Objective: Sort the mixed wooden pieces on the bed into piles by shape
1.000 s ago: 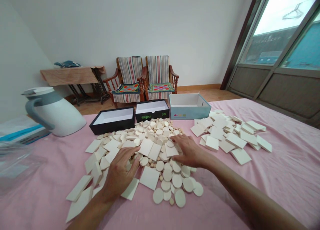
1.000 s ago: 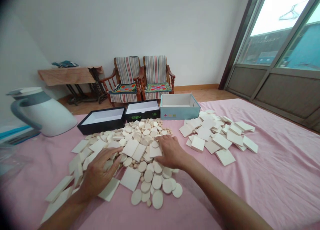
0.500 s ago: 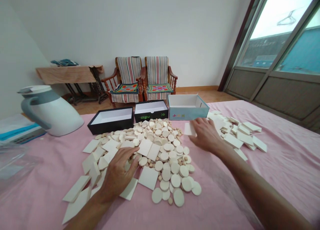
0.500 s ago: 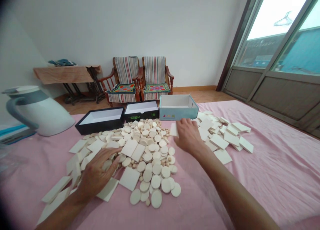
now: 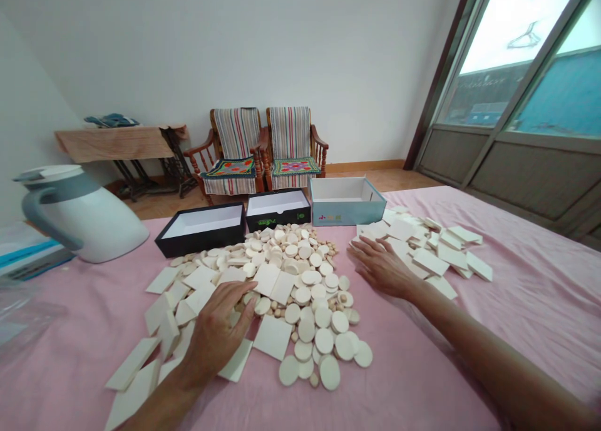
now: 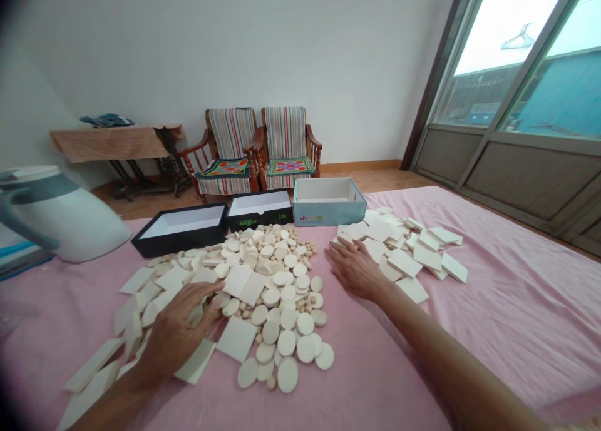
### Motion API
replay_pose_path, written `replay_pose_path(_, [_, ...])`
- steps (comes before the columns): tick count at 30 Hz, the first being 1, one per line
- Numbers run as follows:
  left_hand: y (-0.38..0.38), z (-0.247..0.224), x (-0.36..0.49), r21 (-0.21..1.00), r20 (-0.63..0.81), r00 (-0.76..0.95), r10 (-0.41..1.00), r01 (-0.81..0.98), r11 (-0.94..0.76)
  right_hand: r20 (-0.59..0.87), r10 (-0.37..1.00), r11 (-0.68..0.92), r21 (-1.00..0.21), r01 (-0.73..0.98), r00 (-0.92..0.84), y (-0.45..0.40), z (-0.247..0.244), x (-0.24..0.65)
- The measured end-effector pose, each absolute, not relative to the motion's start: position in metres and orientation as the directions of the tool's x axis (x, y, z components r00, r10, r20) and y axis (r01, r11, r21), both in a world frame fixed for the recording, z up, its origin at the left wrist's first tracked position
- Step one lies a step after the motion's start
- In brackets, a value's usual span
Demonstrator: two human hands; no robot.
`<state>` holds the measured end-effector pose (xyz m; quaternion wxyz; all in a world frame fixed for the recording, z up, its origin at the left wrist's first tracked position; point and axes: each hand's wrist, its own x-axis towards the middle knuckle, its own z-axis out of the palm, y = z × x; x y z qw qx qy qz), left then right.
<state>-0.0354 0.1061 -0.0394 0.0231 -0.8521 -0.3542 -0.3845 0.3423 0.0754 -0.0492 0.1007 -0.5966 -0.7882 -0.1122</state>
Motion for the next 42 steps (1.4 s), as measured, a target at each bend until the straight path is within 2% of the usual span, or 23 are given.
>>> replay_pose_path(13, [0.106,-0.041,-0.037,0.256,0.653,0.456,0.605,0.619,-0.742,0.307,0.951,-0.07,0.147,0.987,0.022,0.092,-0.057,0.389])
replay_pose_path(16, [0.104,-0.038,-0.036,0.266,0.662,0.437,0.609,0.623,-0.736,0.337,0.935,-0.161,0.121,0.979,0.112,0.098,-0.05,0.383])
replay_pose_path(18, [0.103,-0.037,-0.036,0.268,0.675,0.423,0.604,0.622,-0.736,0.359,0.92,-0.19,0.064,0.98,0.155,0.102,-0.042,0.365])
replay_pose_path(21, [0.102,-0.035,-0.036,0.27,0.692,0.411,0.594,0.616,-0.74,0.348,0.935,-0.036,-0.083,0.996,0.063,0.1,-0.027,0.312])
replay_pose_path(24, [0.102,-0.034,-0.036,0.276,0.699,0.401,0.592,0.613,-0.741,0.345,0.91,0.325,-0.252,0.911,-0.23,0.09,-0.015,0.245])
replay_pose_path(25, [0.102,-0.034,-0.036,0.281,0.7,0.397,0.593,0.611,-0.74,0.348,0.885,0.41,-0.267,0.872,-0.309,0.086,-0.012,0.224])
replay_pose_path(27, [0.102,-0.034,-0.036,0.291,0.702,0.389,0.596,0.606,-0.74,0.355,0.854,0.48,-0.25,0.841,-0.381,0.082,-0.008,0.189])
replay_pose_path(34, [0.1,-0.034,-0.036,0.303,0.702,0.388,0.598,0.596,-0.743,0.33,0.873,0.417,-0.127,0.9,-0.358,0.097,-0.017,0.138])
replay_pose_path(39, [0.1,-0.033,-0.037,0.292,0.71,0.394,0.584,0.59,-0.753,0.373,0.88,0.383,-0.195,0.903,-0.293,0.098,-0.02,0.14])
replay_pose_path(42, [0.101,-0.034,-0.038,0.282,0.717,0.394,0.576,0.592,-0.755,0.428,0.884,0.315,-0.247,0.917,-0.188,0.095,-0.014,0.173])
